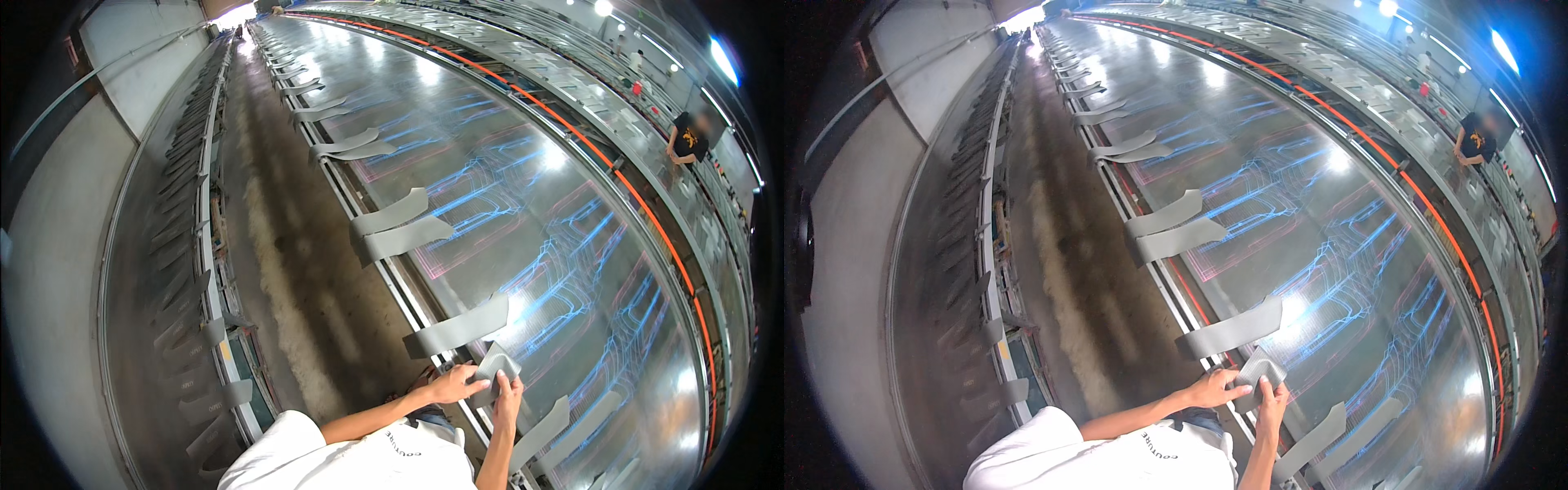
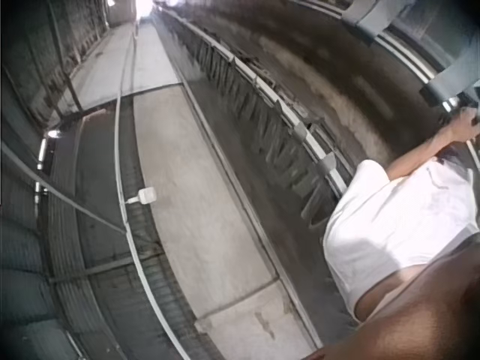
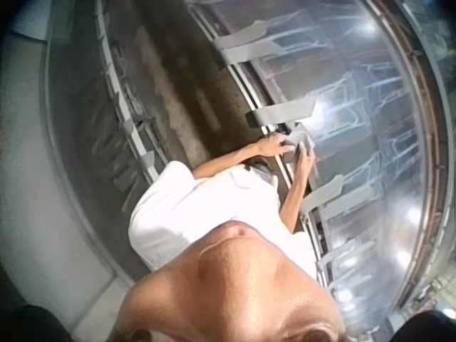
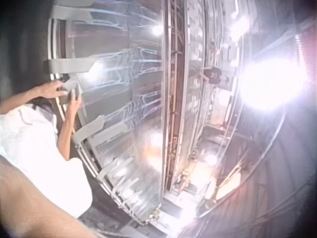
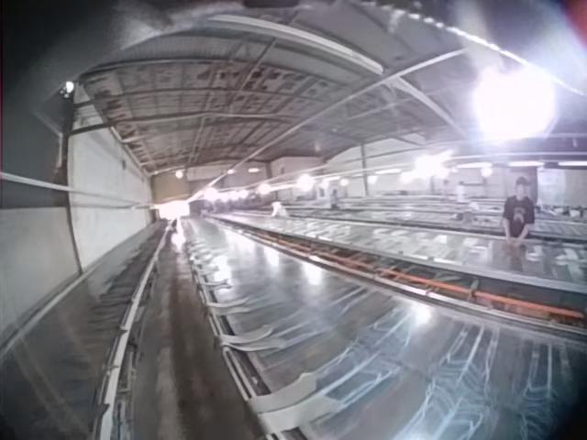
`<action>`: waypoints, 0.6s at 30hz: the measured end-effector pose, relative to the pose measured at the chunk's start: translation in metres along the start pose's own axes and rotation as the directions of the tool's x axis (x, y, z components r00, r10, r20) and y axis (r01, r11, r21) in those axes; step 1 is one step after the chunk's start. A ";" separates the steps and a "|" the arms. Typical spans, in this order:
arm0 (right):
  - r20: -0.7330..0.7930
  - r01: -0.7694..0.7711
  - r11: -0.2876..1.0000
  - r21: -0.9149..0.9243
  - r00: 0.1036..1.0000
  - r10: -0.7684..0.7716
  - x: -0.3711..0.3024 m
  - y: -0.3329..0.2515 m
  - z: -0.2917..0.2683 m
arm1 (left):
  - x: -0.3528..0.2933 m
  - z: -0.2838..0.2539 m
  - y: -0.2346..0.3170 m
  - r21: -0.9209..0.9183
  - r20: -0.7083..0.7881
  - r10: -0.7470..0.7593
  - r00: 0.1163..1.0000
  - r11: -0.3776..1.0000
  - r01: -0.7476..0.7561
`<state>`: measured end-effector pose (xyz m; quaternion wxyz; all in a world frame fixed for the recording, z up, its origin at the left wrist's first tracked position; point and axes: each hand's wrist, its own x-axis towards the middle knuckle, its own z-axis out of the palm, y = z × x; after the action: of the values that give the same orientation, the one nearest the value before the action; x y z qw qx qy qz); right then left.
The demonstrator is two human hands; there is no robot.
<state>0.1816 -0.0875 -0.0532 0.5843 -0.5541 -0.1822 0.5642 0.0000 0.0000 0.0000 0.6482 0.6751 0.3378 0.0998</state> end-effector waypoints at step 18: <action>-0.621 0.229 0.965 0.130 0.778 -0.101 0.155 -0.085 -0.154 | 0.114 0.018 -0.075 0.039 0.088 -0.188 0.978 0.982 0.185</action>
<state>0.3952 -0.0005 -0.0938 0.7112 -0.6267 0.0245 0.3175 0.0715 0.0472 -0.1078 0.6590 0.6542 0.3710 0.0025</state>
